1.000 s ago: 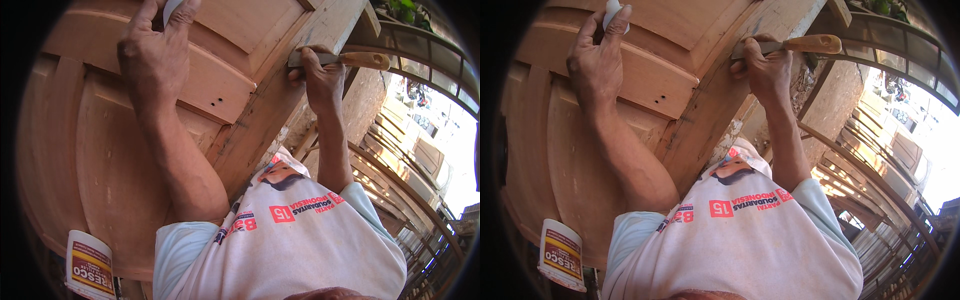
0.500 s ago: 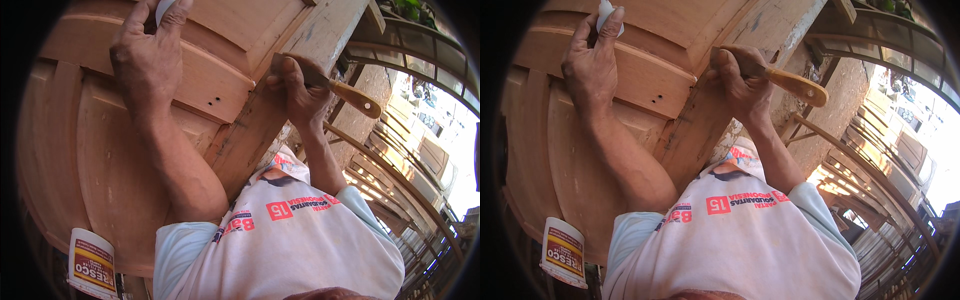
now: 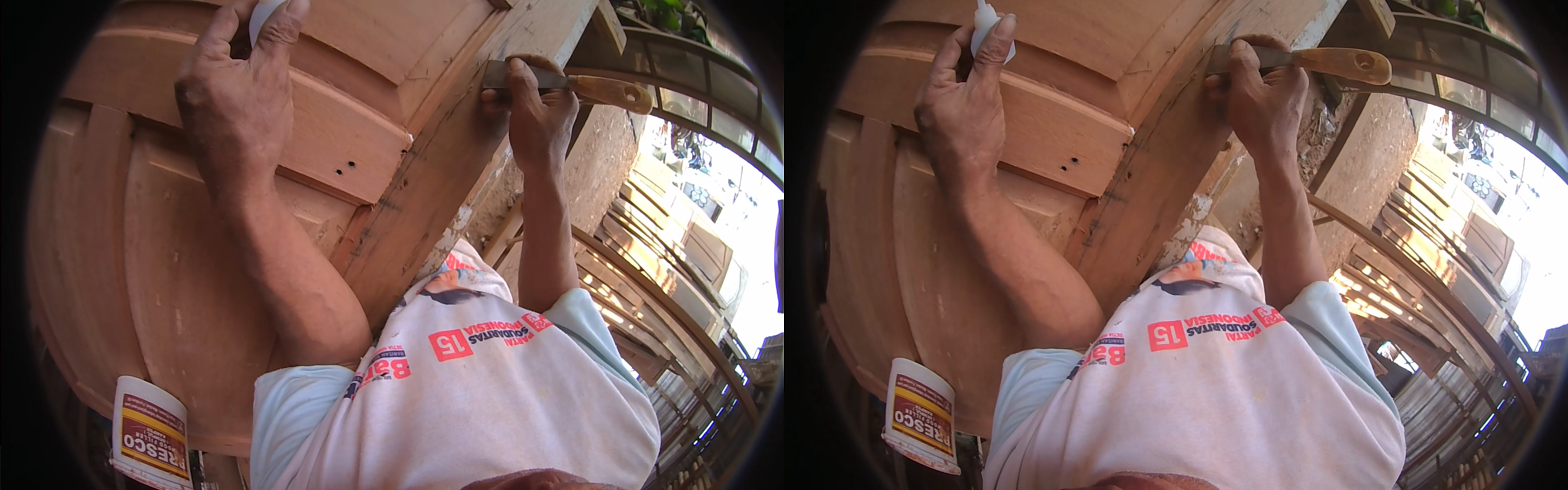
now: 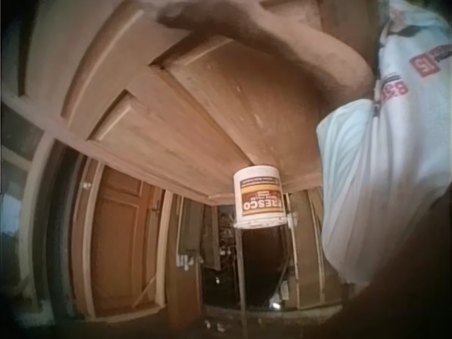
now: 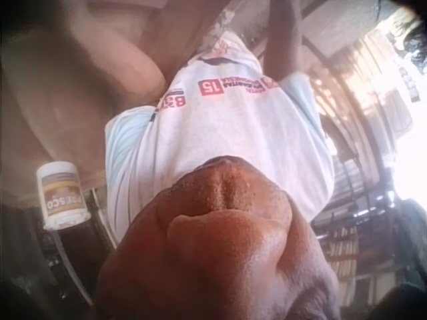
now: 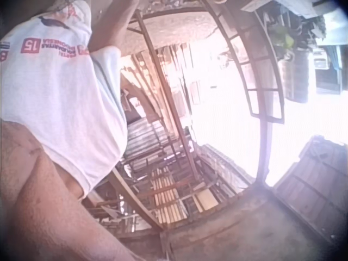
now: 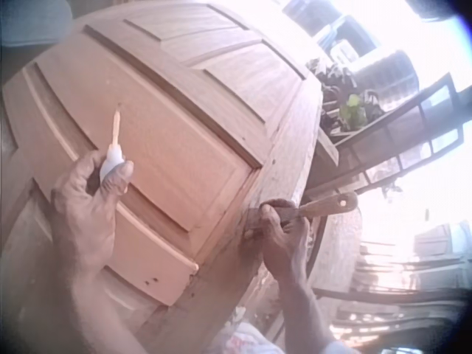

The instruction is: The person applies filler to the surface of a wooden door using a putty knife and adds glue from a squeeze bottle to specific gaps.

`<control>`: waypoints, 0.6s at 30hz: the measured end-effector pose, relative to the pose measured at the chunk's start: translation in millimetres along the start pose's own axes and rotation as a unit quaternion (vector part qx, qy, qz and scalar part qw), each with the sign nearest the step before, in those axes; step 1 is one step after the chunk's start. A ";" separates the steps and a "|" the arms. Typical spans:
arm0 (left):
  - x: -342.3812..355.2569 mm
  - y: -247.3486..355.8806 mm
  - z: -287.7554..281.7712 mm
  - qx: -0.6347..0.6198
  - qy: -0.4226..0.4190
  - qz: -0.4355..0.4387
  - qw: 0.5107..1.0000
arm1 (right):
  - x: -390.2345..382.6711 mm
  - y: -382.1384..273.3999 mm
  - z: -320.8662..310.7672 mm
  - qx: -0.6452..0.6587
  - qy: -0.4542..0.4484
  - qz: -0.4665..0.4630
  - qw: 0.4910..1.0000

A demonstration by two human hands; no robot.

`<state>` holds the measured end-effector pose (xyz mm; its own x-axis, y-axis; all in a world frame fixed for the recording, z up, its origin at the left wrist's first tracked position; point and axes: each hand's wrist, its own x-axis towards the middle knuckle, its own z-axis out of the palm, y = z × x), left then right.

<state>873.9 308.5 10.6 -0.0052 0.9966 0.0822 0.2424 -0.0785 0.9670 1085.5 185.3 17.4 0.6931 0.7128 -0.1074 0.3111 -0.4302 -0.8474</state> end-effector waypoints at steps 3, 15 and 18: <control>1.5 -7.9 -0.4 -0.033 -0.006 -0.002 0.999 | 11.1 4.8 -3.5 0.011 0.000 0.005 1.000; 3.1 -10.8 -2.6 -0.027 -0.011 0.003 1.000 | 16.1 16.6 -4.5 0.046 -0.004 -0.029 0.999; 1.9 -9.6 -0.5 -0.051 -0.008 -0.010 0.999 | 18.3 17.0 -5.6 0.042 -0.008 -0.023 0.999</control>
<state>871.1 311.1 1.6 0.0060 0.9982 0.0600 0.1420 -0.0602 0.9880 1107.2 188.0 3.9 0.6683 0.7401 -0.0758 0.2862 -0.3498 -0.8921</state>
